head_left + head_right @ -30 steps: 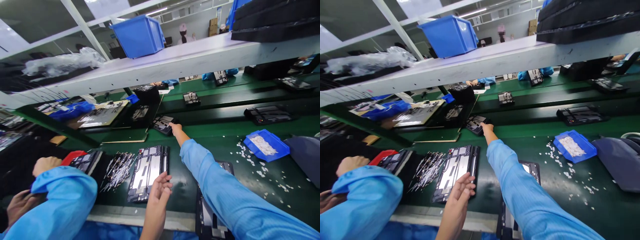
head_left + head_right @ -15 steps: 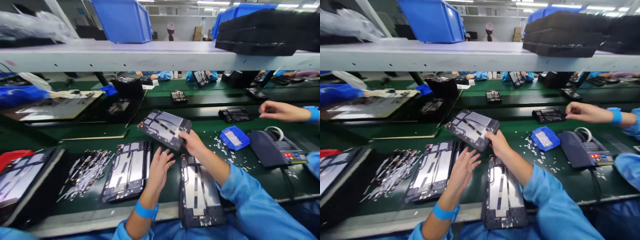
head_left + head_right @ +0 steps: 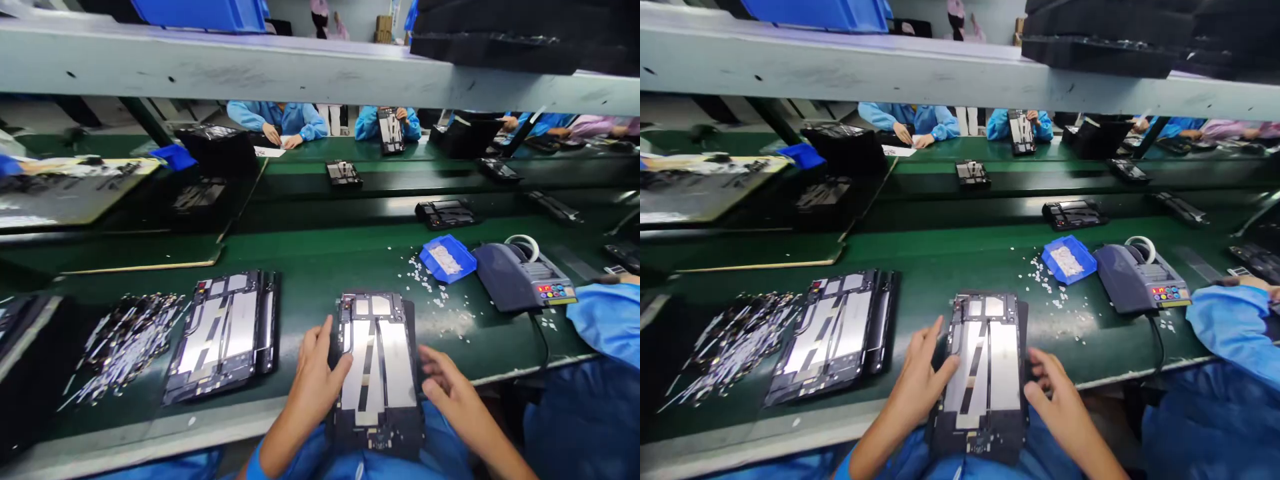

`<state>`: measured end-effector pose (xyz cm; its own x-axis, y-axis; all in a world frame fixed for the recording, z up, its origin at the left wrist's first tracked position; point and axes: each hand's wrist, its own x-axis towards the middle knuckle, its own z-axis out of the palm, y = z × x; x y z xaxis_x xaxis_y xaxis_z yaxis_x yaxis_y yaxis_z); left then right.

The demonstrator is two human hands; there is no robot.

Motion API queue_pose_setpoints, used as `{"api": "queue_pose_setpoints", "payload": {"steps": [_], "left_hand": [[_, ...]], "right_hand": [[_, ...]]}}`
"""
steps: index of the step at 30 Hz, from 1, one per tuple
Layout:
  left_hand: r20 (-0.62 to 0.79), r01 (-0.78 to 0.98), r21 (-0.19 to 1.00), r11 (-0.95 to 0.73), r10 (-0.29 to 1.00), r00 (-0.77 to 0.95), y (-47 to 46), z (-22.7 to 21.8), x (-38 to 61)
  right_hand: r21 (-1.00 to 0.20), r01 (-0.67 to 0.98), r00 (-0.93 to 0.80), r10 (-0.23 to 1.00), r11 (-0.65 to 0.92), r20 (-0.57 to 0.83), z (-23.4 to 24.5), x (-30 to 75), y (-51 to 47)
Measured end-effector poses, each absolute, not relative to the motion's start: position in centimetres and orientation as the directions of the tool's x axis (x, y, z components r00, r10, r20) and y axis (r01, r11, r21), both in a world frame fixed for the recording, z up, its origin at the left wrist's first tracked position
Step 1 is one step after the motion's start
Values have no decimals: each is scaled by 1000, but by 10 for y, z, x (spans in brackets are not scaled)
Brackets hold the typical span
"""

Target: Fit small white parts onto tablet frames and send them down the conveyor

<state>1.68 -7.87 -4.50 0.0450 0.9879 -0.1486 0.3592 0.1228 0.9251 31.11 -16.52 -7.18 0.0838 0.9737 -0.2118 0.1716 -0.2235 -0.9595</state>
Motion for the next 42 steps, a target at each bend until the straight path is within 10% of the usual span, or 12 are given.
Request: {"api": "queue_pose_setpoints", "payload": {"steps": [6, 11, 16, 26, 36, 42], "left_hand": [[-267, -42, 963, 268, 963, 31, -104, -84, 36], [-78, 258, 962, 88, 996, -48, -84, -68, 25], [220, 771, 537, -342, 939, 263, -12, -21, 15], [213, 763, 144, -630, 773, 598, 16, -7, 12], [271, 728, 150, -669, 736, 620, 23, 5, 7], [365, 692, 411, -593, 803, 472, 9, -11, 15]], "right_hand": [[-978, 150, 21, 989, -146, -145, -95, 270, -137], [-965, 201, 35, 985, -171, -167, -97, 282, -125], [-953, 301, 155, 987, -14, 34, -64, 298, -102], [-919, 350, -110, 982, 183, 154, -7, 259, -37], [-901, 376, -232, 964, 215, 133, -1, 234, 7], [-942, 330, -344, 937, 53, -68, -16, 215, 26]]}}
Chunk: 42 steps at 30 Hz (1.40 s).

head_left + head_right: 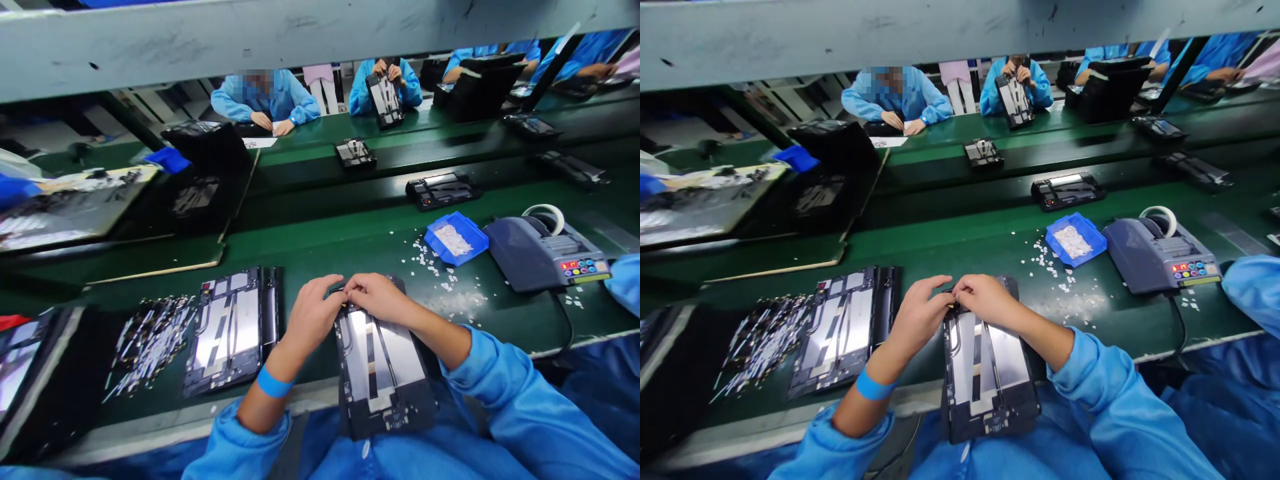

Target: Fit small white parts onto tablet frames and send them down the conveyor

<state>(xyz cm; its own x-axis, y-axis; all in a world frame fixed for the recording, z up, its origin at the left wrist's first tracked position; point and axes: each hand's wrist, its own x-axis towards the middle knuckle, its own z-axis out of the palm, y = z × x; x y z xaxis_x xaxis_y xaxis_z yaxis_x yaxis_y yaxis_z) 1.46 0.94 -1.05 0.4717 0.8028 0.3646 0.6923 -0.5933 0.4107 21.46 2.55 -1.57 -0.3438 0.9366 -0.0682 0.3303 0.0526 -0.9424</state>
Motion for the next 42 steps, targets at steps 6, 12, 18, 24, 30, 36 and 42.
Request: {"api": "queue_pose_setpoints", "payload": {"steps": [6, 12, 18, 24, 30, 36, 42], "left_hand": [[127, 556, 819, -139, 990, 61, -18, -20, 28], [-24, 400, 916, 28, 1000, -14, -17, -16, 34], [148, 546, 829, -124, 989, -1, -22, -17, 32], [224, 586, 766, -266, 964, 144, -28, -11, 29], [278, 639, 686, -349, 937, 213, -30, -13, 28], [324, 672, 627, -394, 916, 235, -33, -13, 34], [-52, 326, 944, 44, 999, 15, -20, -23, 32]], "right_hand": [[-935, 338, -276, 961, 105, 8, -16, 210, 15], [-858, 454, -269, 955, 241, 126, -15, 206, 7], [-709, 612, -313, 930, 352, 192, -16, 204, -3], [-775, 540, -332, 929, 329, 164, -14, 206, -1], [-751, 546, -323, 920, 372, 221, -20, 209, -4], [-677, 653, -249, 940, 340, 231, -17, 205, -7], [-489, 872, 156, 939, 15, 306, 5, 312, 22]]}}
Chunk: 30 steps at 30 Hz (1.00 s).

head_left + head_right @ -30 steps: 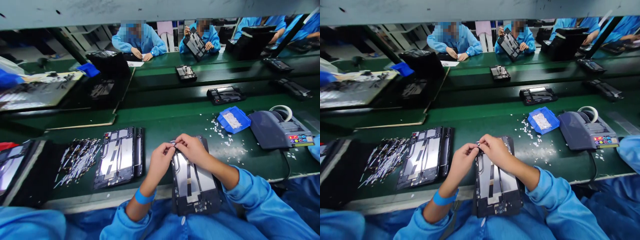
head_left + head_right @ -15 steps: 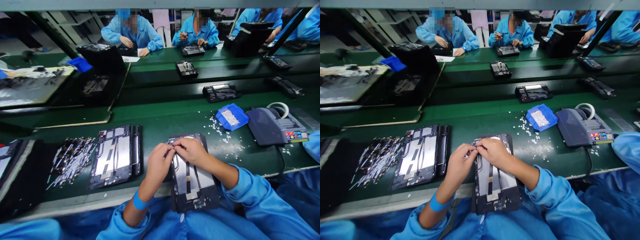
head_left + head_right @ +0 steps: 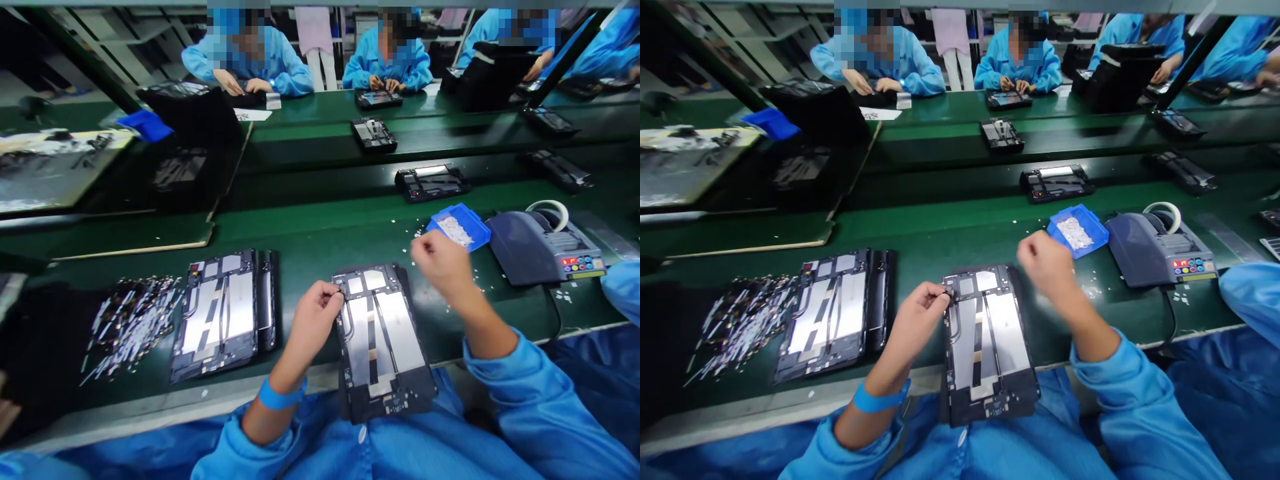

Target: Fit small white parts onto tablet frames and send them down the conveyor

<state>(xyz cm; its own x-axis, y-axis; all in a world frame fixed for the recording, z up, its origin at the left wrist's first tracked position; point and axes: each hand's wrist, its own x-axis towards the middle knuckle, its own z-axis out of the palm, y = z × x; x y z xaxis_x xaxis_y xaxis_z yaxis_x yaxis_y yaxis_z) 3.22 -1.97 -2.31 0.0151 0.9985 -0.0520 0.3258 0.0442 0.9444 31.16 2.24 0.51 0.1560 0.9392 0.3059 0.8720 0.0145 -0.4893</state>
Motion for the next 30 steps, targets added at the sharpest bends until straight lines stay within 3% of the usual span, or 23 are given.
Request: {"api": "queue_pose_setpoints", "payload": {"steps": [2, 4, 6, 8, 11, 13, 19, 23, 26, 30], "left_hand": [[-130, 190, 973, 129, 992, -12, -14, -29, 30], [-155, 111, 981, 158, 987, -35, -11, -34, 30], [-166, 67, 983, 169, 985, -52, -9, -36, 31], [-162, 46, 985, 166, 984, -69, -10, -36, 32], [-138, 72, 987, 144, 987, -85, -12, -35, 34], [-117, 112, 986, 127, 989, -92, -15, -33, 35], [62, 374, 927, -7, 989, -134, -28, -26, 37], [181, 471, 873, -129, 981, -68, -33, -22, 38], [147, 440, 890, -121, 989, -25, -31, -23, 36], [-16, 306, 951, 31, 999, -51, -23, -31, 31]], "right_hand": [[-330, 907, 351, 903, -262, 247, 10, 364, 37], [-201, 899, 427, 882, -389, 201, 11, 396, 44], [-181, 938, 332, 912, -294, 240, 8, 394, 41], [-251, 968, 106, 943, -24, 316, 3, 358, 28], [-376, 845, -264, 909, 379, 323, -7, 276, 5], [-402, 767, -401, 863, 499, 306, -13, 230, -4], [-367, 788, -421, 868, 494, 263, -22, 196, -7], [-377, 812, -376, 894, 445, 243, -19, 194, -5], [-423, 784, -400, 891, 454, 216, -17, 190, -1], [-470, 782, -318, 911, 409, 264, -9, 227, 17]]}}
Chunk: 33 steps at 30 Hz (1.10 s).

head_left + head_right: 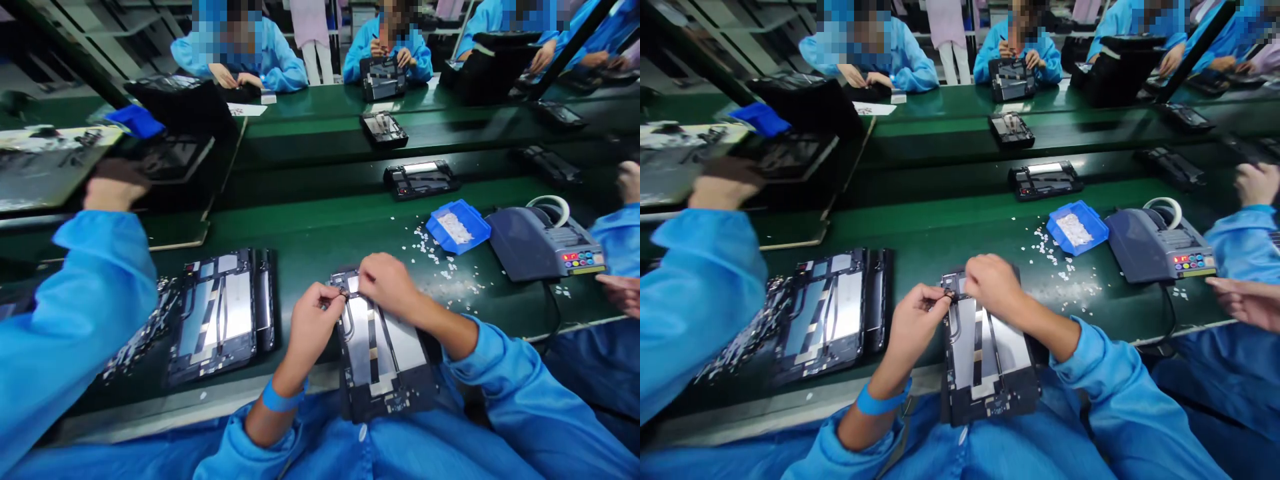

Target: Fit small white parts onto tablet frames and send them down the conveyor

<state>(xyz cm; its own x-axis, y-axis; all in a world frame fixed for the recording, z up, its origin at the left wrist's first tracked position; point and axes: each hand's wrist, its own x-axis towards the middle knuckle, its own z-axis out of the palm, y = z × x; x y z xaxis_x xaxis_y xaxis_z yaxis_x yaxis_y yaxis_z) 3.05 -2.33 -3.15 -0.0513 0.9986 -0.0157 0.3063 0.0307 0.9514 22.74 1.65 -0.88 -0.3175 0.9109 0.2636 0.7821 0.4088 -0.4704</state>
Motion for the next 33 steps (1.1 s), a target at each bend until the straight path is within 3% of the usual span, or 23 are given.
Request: {"api": "queue_pose_setpoints", "payload": {"steps": [2, 5, 7, 8, 10, 12, 14, 23, 28, 31, 33], "left_hand": [[-90, 208, 973, 101, 994, -60, -20, -34, 28], [-136, 91, 986, 140, 990, -47, -18, -35, 28], [-137, 83, 986, 142, 989, -58, -18, -34, 30], [-136, 93, 986, 142, 989, -65, -18, -33, 31], [-128, 124, 983, 137, 989, -78, -18, -33, 33], [-111, 148, 981, 123, 990, -86, -19, -33, 34], [-85, 179, 979, 100, 992, -89, -20, -32, 36], [23, 360, 933, 4, 997, -68, -27, -18, 44], [42, 386, 922, -26, 999, -34, -26, -16, 44], [3, 368, 930, 15, 999, -49, -24, -17, 41], [-34, 336, 940, 55, 997, -67, -23, -19, 38]], "right_hand": [[-470, 839, -143, 945, 273, 293, 0, 273, 30], [-374, 918, 245, 928, -129, 281, 18, 343, 47], [-329, 914, 328, 908, -236, 260, 27, 363, 48], [-343, 921, 278, 927, -184, 251, 29, 360, 43], [-422, 904, 39, 968, 72, 249, 26, 331, 25], [-482, 818, -226, 945, 315, 235, 16, 285, 5], [-477, 768, -348, 904, 427, 249, 4, 241, -10], [-361, 817, -384, 891, 450, 241, -16, 209, -2], [-413, 791, -400, 893, 451, 208, -12, 201, 0], [-489, 783, -304, 923, 383, 237, -3, 236, 11], [-506, 827, -130, 959, 245, 252, 6, 285, 24]]}}
